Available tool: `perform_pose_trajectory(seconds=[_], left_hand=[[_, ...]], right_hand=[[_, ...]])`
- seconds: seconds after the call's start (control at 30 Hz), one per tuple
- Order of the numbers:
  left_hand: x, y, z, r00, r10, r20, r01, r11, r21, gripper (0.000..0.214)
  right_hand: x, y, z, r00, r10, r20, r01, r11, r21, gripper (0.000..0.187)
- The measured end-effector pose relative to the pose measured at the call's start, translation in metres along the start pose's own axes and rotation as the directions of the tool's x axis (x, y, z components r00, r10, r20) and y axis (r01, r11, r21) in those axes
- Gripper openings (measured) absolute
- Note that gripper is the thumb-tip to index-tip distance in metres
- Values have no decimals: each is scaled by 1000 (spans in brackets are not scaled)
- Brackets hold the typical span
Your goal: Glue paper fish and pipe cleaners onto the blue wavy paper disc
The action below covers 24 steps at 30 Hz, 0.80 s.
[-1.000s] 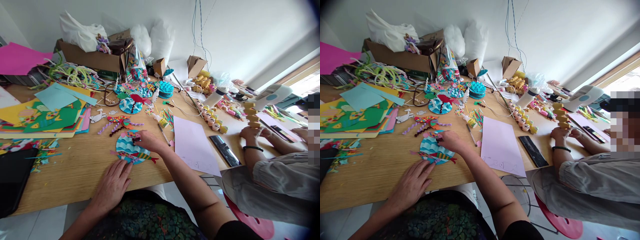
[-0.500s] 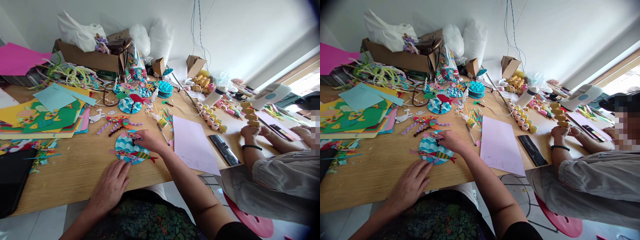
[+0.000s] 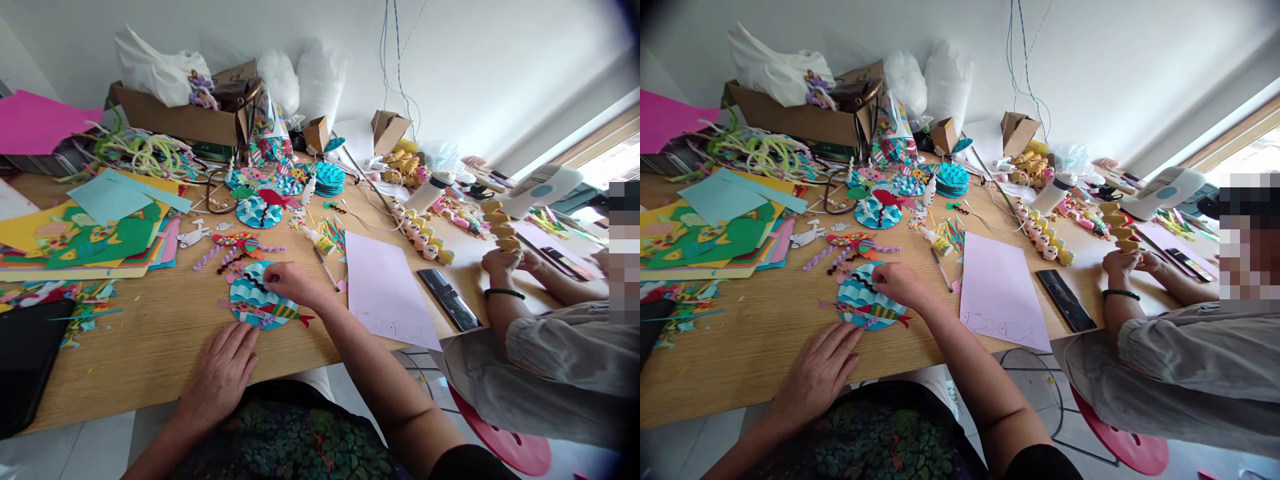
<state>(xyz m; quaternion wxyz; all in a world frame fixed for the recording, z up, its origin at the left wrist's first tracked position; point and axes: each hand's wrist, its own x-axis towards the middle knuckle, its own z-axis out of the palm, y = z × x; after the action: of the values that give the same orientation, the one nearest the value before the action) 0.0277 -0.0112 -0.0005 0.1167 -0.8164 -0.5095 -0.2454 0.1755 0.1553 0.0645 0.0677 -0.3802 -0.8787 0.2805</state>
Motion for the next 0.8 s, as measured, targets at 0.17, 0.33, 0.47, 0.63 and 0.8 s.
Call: perform_pose_trajectory(seconds=[0.17,0.33,0.47,0.63,0.8], left_hand=[[2,0,-6,1000,-26,-18,24,995,-102,32],[2,-1,-14,999,-31,-26,26,982,-186,30],[-3,-6,-23,997,-61,-57,44,966,-253,24],[-8,-33,-32,980,-178,-87,154,961,-230,22],[-2,-57,-35,966,-225,-124,205,966,-156,23]], right_hand=[[4,-2,-4,1000,-14,-13,14,999,-39,10],[18,-16,-10,1000,3,0,-3,993,-119,14],[32,-24,-8,996,33,88,-21,990,-141,22],[42,-23,0,995,-10,103,25,989,-146,18],[41,-22,1,996,-33,85,43,992,-120,11]])
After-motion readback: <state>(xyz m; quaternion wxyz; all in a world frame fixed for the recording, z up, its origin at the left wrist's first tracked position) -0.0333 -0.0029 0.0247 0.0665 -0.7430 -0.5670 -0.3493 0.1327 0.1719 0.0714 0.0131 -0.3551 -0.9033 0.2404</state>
